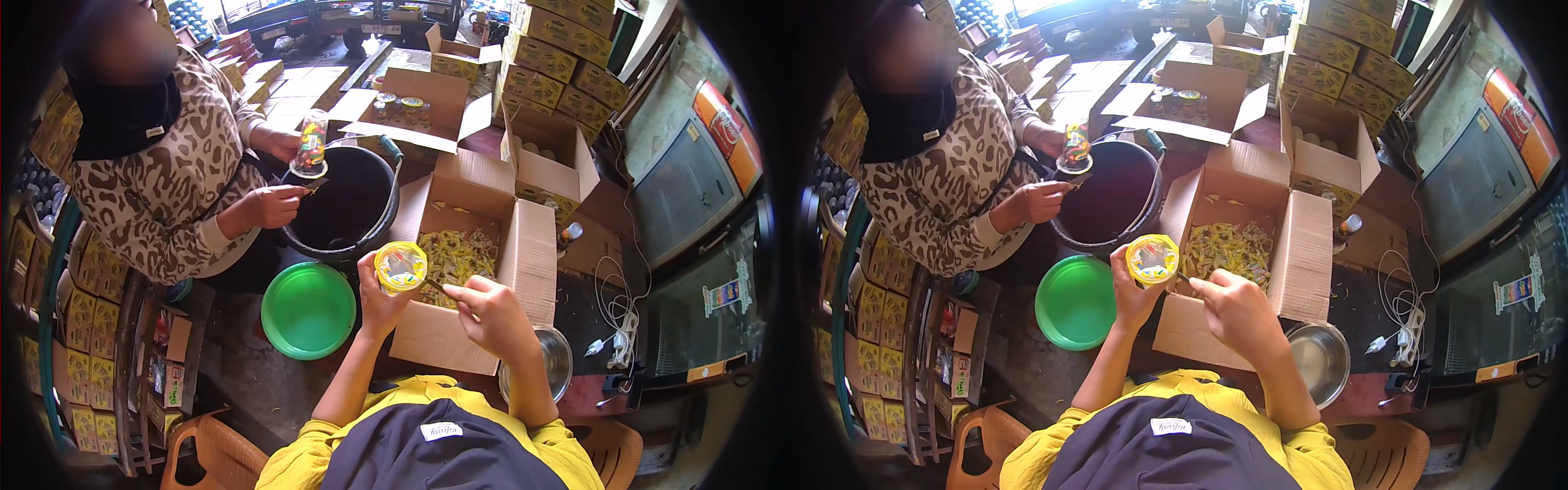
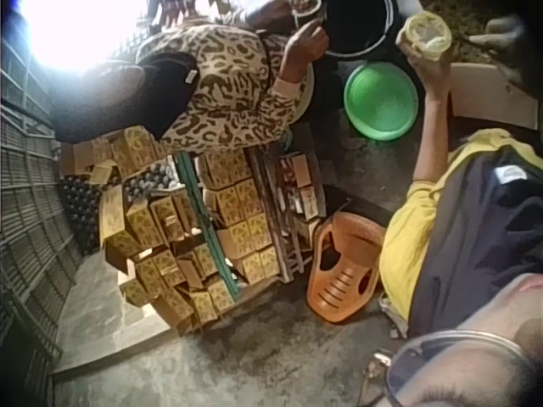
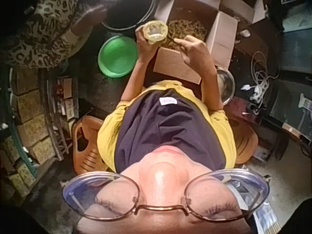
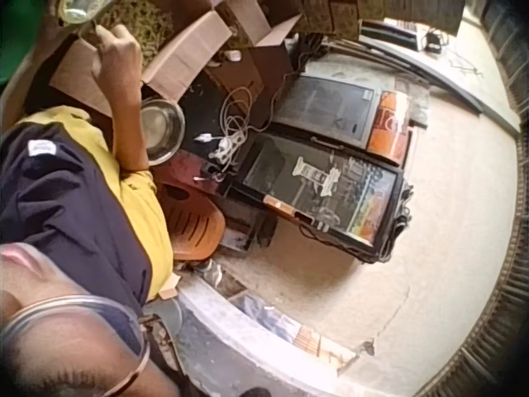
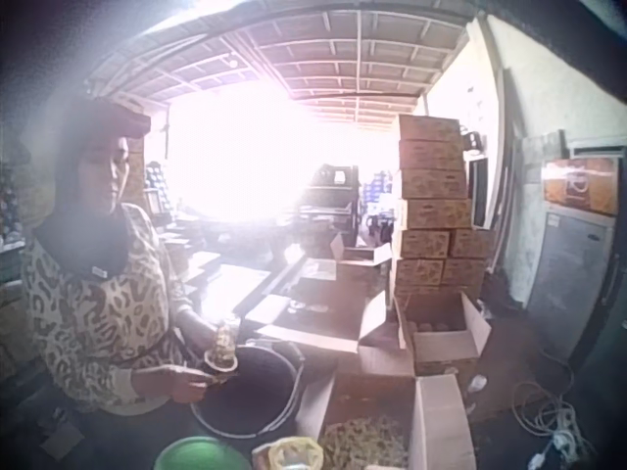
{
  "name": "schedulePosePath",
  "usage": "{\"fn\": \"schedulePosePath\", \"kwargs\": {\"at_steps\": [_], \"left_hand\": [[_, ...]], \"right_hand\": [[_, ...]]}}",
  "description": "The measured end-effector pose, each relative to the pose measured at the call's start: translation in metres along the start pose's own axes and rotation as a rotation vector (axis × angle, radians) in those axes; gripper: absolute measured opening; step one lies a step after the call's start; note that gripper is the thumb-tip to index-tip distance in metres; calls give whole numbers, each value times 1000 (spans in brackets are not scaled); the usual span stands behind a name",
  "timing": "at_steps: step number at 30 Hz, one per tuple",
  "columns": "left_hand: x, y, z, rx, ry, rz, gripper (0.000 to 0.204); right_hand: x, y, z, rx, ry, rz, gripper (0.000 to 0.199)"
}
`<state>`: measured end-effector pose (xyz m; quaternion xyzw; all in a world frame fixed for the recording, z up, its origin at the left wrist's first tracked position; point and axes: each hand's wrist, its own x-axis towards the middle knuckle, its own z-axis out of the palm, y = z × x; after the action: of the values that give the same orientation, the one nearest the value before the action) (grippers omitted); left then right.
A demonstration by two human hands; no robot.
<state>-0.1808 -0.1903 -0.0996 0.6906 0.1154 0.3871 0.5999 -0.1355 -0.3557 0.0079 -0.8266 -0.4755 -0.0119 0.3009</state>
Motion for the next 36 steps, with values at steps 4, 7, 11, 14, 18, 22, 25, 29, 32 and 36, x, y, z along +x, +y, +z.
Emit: {"fn": "schedulePosePath", "kwargs": {"at_steps": [4, 7, 11, 14, 18, 22, 25, 29, 32, 36], "left_hand": [[10, -4, -5, -1, 45, -38, 65], [21, -12, -15, 44, 96, -15, 65], [35, -13, -35, -85, 187, -52, 62], [49, -19, -62, 12, 236, -82, 62], [69, -31, -90, 499, 235, -42, 63], [92, -21, -102, 887, 97, -323, 67], [105, -28, -105, 1042, 53, -370, 70], [120, -24, -98, 1207, -64, -520, 73], [128, -28, -92, 1326, -148, -563, 68], [137, -35, -73, 1575, -320, -582, 52]], "right_hand": [[-16, 3, -9, 92, 25, 106, 28], [-32, 15, -10, 136, 76, 173, 29], [-49, 27, -13, 101, 147, 278, 27], [-61, 37, -8, 101, 148, 352, 27], [-74, 41, -2, 110, 149, 337, 28], [-75, 41, 8, 169, 131, 339, 28], [-73, 39, 12, 202, 114, 317, 29], [-73, 32, 12, 179, 103, 297, 29], [-76, 30, 11, 177, 111, 298, 30], [-81, 32, 13, 195, 137, 339, 26]]}}
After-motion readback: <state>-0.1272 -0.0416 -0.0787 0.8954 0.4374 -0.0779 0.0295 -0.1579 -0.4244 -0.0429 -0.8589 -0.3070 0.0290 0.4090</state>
